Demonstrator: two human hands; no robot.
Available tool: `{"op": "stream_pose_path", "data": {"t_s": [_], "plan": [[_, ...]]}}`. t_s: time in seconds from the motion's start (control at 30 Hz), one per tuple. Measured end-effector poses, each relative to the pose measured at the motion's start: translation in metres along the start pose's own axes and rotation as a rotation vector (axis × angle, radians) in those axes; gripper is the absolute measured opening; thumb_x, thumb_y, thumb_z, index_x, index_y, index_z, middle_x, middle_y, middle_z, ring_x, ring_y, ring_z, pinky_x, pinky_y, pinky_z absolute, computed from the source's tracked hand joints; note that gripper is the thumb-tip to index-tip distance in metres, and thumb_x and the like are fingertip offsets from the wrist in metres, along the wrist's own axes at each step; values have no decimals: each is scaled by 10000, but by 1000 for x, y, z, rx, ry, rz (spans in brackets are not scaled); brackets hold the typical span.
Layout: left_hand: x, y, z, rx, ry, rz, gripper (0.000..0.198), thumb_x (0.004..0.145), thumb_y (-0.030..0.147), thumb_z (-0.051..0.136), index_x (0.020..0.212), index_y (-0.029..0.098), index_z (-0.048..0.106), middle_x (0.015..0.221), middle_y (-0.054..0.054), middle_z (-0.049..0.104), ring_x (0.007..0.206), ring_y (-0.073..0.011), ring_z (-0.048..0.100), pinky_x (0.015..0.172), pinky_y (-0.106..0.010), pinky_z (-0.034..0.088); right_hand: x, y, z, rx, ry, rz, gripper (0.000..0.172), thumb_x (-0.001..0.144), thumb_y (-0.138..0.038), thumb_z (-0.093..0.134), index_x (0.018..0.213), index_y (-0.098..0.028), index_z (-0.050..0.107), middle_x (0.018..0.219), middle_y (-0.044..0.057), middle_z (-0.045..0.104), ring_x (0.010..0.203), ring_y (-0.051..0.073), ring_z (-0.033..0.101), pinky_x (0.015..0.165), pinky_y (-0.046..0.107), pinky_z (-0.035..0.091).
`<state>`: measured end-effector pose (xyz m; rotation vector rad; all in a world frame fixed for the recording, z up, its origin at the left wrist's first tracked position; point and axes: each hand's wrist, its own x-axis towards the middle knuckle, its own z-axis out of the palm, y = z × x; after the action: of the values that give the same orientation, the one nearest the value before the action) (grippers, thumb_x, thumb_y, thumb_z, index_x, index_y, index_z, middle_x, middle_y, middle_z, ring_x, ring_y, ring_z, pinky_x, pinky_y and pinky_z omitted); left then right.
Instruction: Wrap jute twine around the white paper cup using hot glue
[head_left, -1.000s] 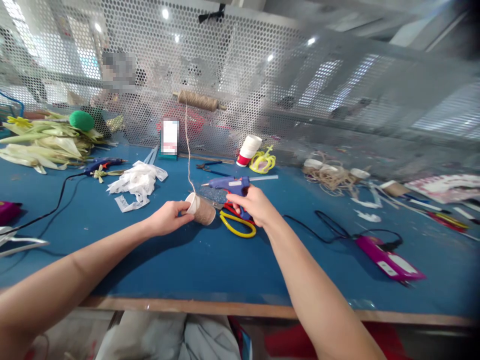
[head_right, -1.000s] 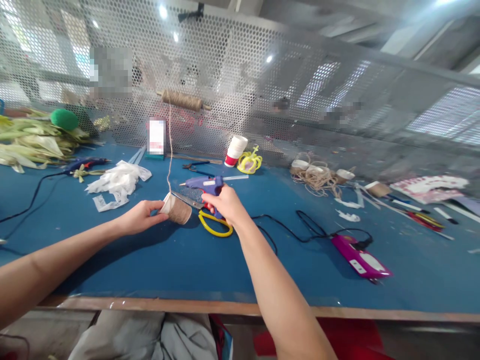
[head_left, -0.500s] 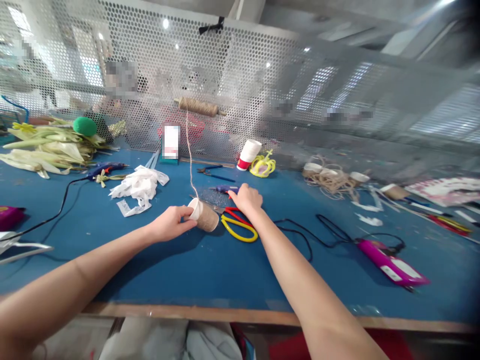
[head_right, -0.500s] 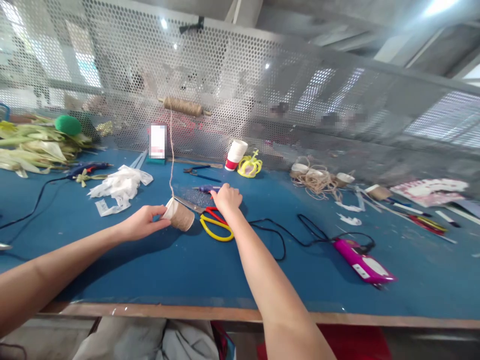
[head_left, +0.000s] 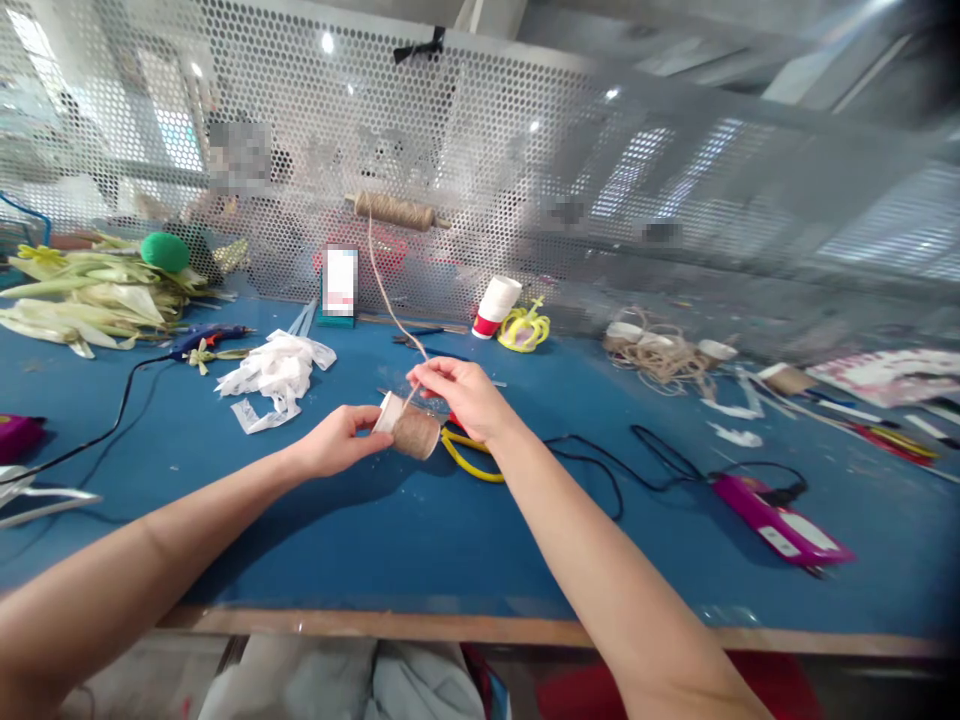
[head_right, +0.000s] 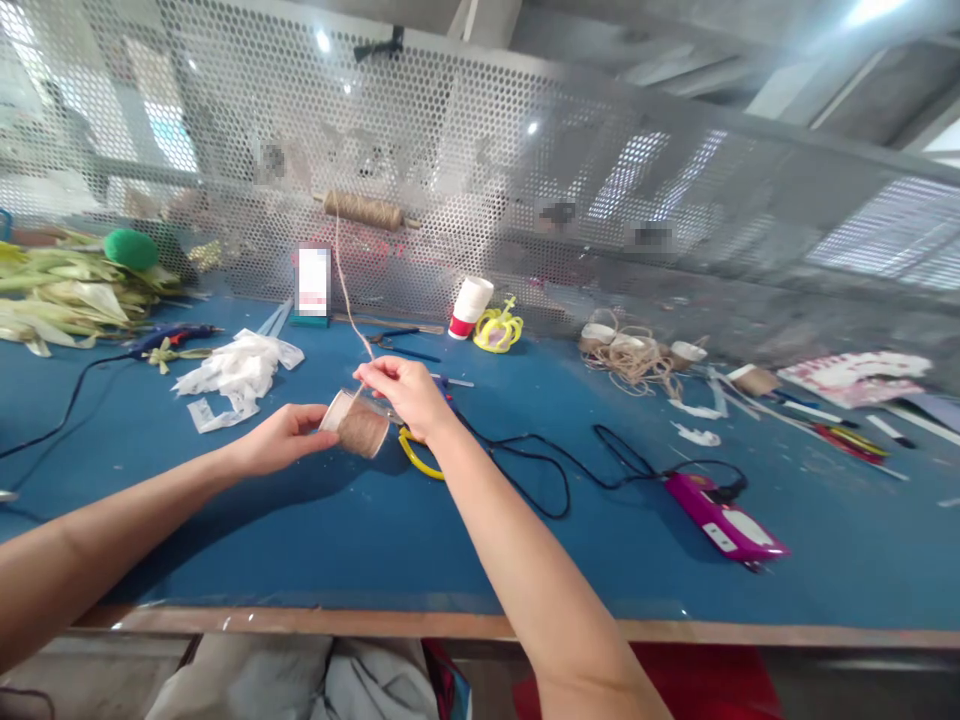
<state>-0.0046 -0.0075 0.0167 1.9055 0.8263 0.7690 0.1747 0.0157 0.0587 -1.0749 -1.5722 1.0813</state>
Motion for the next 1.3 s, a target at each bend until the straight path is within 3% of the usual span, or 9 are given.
{"op": "stream_pose_path", "data": {"t_s": [0.17, 0.53, 0.77, 1.17, 1.3], "plan": [[0, -1, 4, -65, -32, -7, 275, 766, 306, 507, 910, 94, 605, 840, -54, 635, 752, -156, 559, 706, -248, 433, -17, -2, -8, -148, 135, -72, 192, 666, -349, 625, 696, -159, 620, 659, -9, 596, 616, 104, 509, 646, 257, 412], [-6, 9, 4, 109, -61, 38, 259, 769, 336, 509, 809, 107, 624, 730, -19, 621, 757, -176, 548, 691, -236, 435, -18, 8, 0, -251, 140, -119, 204, 717, -358, 567, 651, -165, 578, 623, -16, 569, 590, 104, 489, 603, 238, 398], [-8, 13, 5, 153, -47, 68, 238, 778, 319, 498, 798, 111, 613, 731, -18, 616, 764, -174, 545, 715, -240, 434, -19, 13, 1, -280, 116, -91, 219, 735, -378, 548, 678, -169, 576, 640, -13, 572, 606, 111, 501, 622, 243, 407], [-9, 21, 3, 126, -102, 272, 197, 819, 239, 459, 883, 120, 602, 1014, -89, 589, 961, -188, 533, 877, -256, 391, -24, 15, 2, -319, -3, -99, 239, 790, -388, 482, 679, -177, 492, 643, -25, 491, 603, 104, 446, 562, 224, 377], [-9, 22, 5, 108, -106, 267, 204, 818, 234, 461, 903, 118, 605, 1031, -97, 592, 976, -199, 534, 884, -269, 393, -26, 14, 0, -414, -56, -105, 219, 827, -353, 419, 680, -191, 440, 636, -31, 462, 612, 112, 438, 564, 229, 364]]}}
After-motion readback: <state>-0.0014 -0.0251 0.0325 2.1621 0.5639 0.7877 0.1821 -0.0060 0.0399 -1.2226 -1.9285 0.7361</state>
